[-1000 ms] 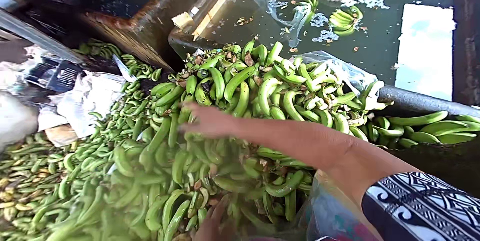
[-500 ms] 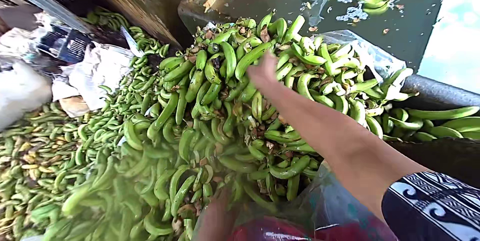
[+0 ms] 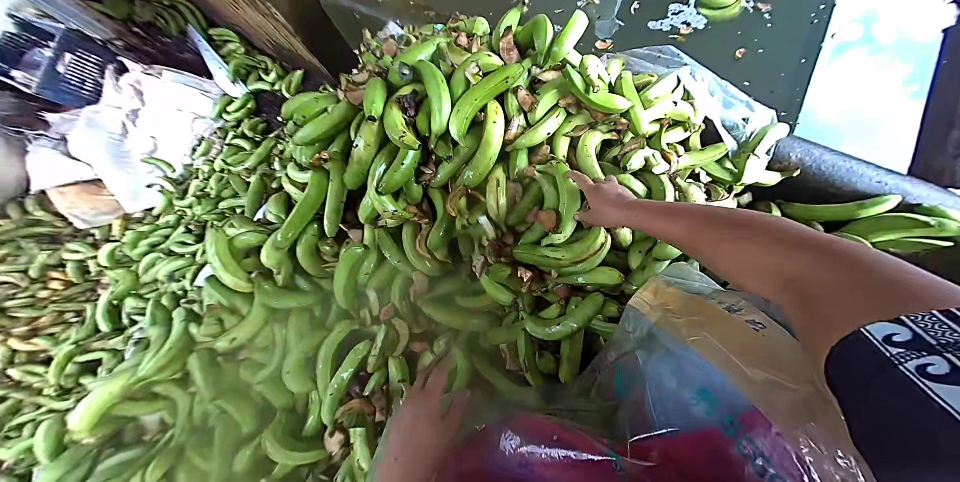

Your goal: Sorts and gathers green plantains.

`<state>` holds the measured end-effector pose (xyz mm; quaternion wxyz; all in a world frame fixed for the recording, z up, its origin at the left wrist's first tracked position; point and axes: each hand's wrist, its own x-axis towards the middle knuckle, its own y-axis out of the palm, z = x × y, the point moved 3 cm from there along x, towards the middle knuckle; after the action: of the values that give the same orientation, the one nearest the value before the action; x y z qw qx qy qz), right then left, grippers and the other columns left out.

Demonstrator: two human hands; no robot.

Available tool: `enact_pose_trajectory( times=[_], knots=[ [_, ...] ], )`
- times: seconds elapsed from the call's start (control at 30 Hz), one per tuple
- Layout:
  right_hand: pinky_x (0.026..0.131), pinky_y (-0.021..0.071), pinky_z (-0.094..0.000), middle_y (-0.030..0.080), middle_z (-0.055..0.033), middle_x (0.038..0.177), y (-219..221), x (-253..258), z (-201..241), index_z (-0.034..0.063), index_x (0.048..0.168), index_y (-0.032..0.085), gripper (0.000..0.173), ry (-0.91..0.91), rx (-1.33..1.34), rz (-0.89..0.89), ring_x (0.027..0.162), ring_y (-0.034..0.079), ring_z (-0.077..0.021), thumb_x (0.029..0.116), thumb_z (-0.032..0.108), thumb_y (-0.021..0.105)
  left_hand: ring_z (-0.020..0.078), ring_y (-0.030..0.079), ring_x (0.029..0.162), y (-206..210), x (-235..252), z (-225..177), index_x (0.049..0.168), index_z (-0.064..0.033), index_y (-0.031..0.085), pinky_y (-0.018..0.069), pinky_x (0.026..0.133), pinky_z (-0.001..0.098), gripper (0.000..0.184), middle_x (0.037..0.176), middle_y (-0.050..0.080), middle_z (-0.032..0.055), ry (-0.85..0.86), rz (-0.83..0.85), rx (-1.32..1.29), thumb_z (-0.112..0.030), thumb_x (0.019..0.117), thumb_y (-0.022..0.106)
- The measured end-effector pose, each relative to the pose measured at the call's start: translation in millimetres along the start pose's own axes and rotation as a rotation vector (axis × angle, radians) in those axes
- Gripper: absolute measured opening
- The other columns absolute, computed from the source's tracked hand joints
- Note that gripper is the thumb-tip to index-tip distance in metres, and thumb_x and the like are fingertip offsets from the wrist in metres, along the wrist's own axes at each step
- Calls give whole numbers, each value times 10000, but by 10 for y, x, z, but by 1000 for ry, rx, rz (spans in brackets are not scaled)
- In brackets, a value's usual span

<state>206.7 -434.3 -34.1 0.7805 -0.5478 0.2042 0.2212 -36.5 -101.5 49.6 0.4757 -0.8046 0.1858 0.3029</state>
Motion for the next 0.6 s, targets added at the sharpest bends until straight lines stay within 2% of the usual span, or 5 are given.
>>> enact_pose_trajectory(
  times=[0.1,0.23,0.37,0.5,0.6],
  knots=[
    [1041,458,-660,577,-317,1377,25,70,37,39,1589,278,777,74,149,-71,1273,578,-497,991,282,711,380,575,1324,47,81,-41,1529,-55,470,449,1119,522,547,1490,539,218,31,-1,-109,-234,1033,617],
    [1044,424,-704,473,-302,1498,-176,340,256,70,1571,383,762,-40,51,-135,1345,485,-529,947,289,762,392,556,1344,188,107,65,1519,-46,478,424,1139,544,537,1470,549,236,-40,62,-98,-246,1039,609],
    [1046,427,-696,332,-343,1575,-150,586,632,91,1591,341,898,32,-15,-29,1351,475,-538,901,450,791,377,594,1300,264,61,247,1506,-7,475,458,1108,519,543,1445,569,240,-56,63,-201,-241,1038,618],
    [968,465,-712,311,-340,1582,-94,466,828,105,1536,460,749,115,-157,-98,1290,493,-571,892,268,804,367,594,1303,259,37,283,1509,-31,482,450,1117,515,535,1461,563,224,-92,75,-188,-269,1045,601],
    [1004,446,-717,380,-355,1538,-231,376,837,16,1506,474,710,86,-264,42,1341,480,-547,907,240,784,361,565,1342,265,41,247,1523,-38,467,424,1142,516,539,1480,552,211,-106,135,-204,-278,1054,581]
  ],
)
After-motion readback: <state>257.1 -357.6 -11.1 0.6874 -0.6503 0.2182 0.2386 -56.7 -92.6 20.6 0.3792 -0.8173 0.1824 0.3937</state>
